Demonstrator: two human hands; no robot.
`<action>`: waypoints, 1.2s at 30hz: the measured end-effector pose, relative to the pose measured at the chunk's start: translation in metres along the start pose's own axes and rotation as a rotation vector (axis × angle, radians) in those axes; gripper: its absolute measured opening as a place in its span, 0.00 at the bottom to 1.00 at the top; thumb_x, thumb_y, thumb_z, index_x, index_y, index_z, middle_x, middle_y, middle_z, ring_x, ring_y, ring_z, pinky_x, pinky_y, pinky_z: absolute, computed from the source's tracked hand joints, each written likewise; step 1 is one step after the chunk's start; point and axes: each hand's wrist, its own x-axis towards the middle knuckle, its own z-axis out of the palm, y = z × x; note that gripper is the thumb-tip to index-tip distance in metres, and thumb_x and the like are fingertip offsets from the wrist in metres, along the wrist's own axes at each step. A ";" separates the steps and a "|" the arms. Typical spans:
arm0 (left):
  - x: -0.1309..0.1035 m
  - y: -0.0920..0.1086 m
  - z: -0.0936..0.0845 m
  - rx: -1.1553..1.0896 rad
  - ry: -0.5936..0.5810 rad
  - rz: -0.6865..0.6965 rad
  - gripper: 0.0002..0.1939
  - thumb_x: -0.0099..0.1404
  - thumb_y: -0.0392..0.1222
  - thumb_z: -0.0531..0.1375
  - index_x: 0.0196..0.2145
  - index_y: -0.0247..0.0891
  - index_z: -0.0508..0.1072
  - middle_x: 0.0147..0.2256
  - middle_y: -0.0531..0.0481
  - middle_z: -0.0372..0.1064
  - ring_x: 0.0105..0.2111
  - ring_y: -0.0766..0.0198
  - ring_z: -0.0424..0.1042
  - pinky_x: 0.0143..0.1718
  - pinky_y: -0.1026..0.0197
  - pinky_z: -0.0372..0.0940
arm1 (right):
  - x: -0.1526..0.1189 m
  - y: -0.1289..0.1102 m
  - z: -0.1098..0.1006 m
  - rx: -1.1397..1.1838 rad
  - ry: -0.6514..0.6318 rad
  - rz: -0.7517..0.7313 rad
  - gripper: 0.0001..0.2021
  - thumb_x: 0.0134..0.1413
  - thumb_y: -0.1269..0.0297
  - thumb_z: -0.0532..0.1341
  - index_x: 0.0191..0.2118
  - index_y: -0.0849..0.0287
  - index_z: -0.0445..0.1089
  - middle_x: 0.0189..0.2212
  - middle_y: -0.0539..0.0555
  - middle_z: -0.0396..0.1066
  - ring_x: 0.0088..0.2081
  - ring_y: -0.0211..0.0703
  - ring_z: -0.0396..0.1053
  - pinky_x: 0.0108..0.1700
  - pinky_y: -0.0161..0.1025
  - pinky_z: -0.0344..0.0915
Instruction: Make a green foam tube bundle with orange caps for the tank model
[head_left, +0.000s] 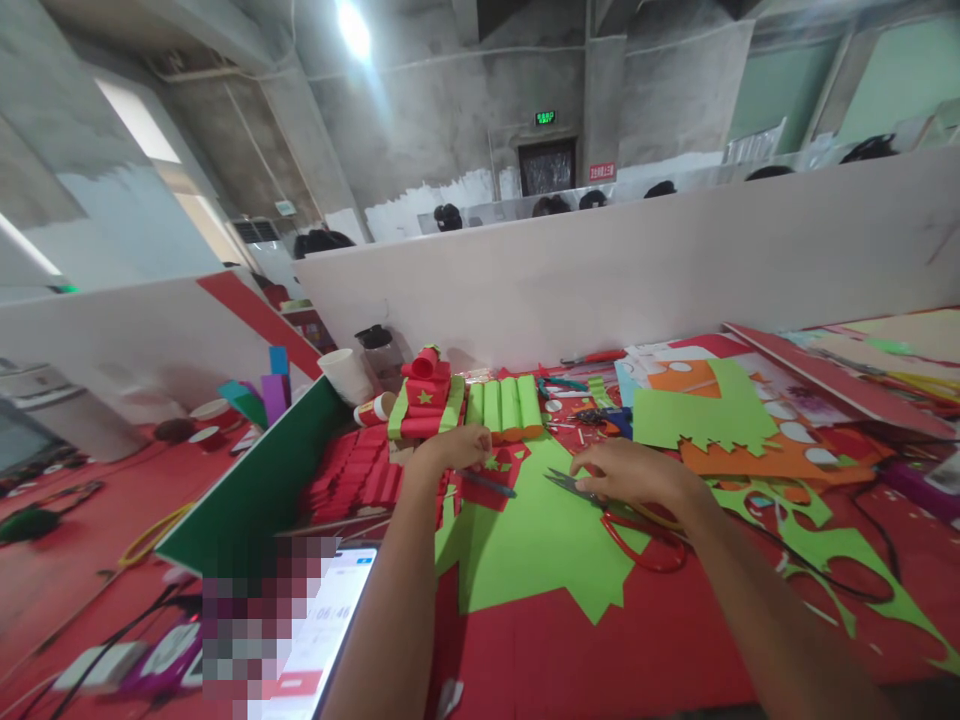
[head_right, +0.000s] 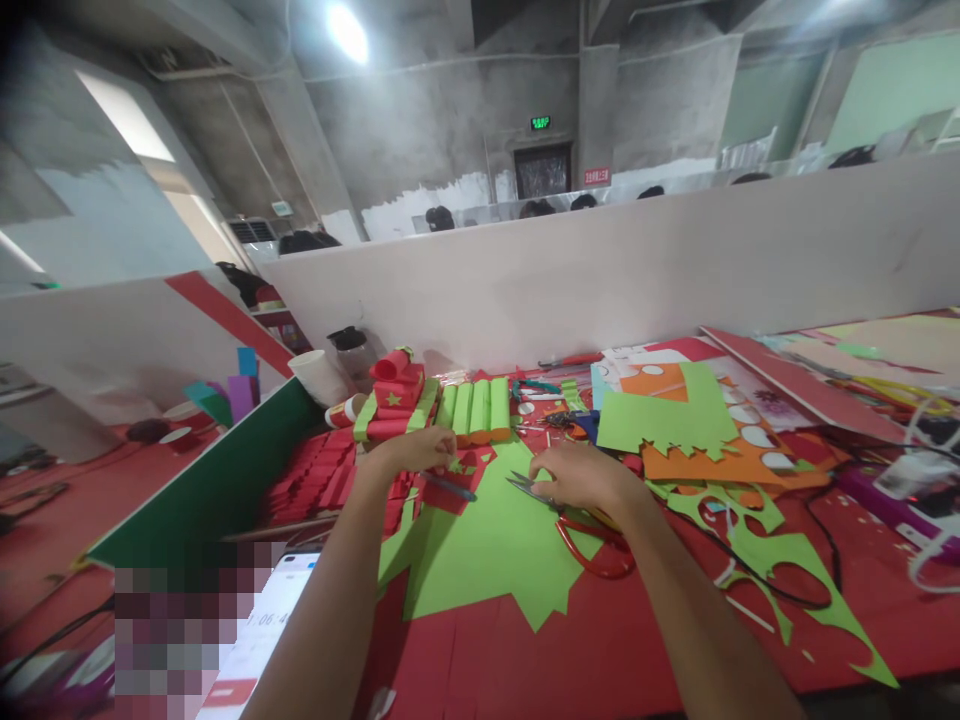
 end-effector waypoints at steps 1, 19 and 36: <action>0.000 -0.001 0.000 -0.003 0.003 0.005 0.08 0.56 0.38 0.57 0.36 0.38 0.68 0.31 0.48 0.75 0.30 0.62 0.74 0.27 0.66 0.62 | 0.000 0.000 0.000 0.002 0.001 0.002 0.16 0.59 0.55 0.57 0.48 0.54 0.75 0.37 0.55 0.79 0.41 0.50 0.73 0.39 0.38 0.61; 0.006 -0.006 -0.002 0.116 0.043 0.112 0.09 0.60 0.42 0.56 0.36 0.37 0.72 0.32 0.48 0.74 0.29 0.64 0.71 0.28 0.66 0.62 | -0.001 -0.001 0.000 -0.029 -0.012 0.012 0.17 0.60 0.55 0.56 0.49 0.53 0.74 0.39 0.56 0.78 0.41 0.51 0.73 0.39 0.38 0.60; -0.004 0.011 -0.002 0.033 0.023 0.070 0.09 0.54 0.36 0.57 0.34 0.36 0.72 0.33 0.46 0.76 0.31 0.61 0.73 0.28 0.65 0.61 | 0.000 0.000 0.002 -0.032 0.007 0.011 0.17 0.60 0.55 0.57 0.49 0.53 0.73 0.38 0.57 0.78 0.40 0.50 0.73 0.37 0.37 0.59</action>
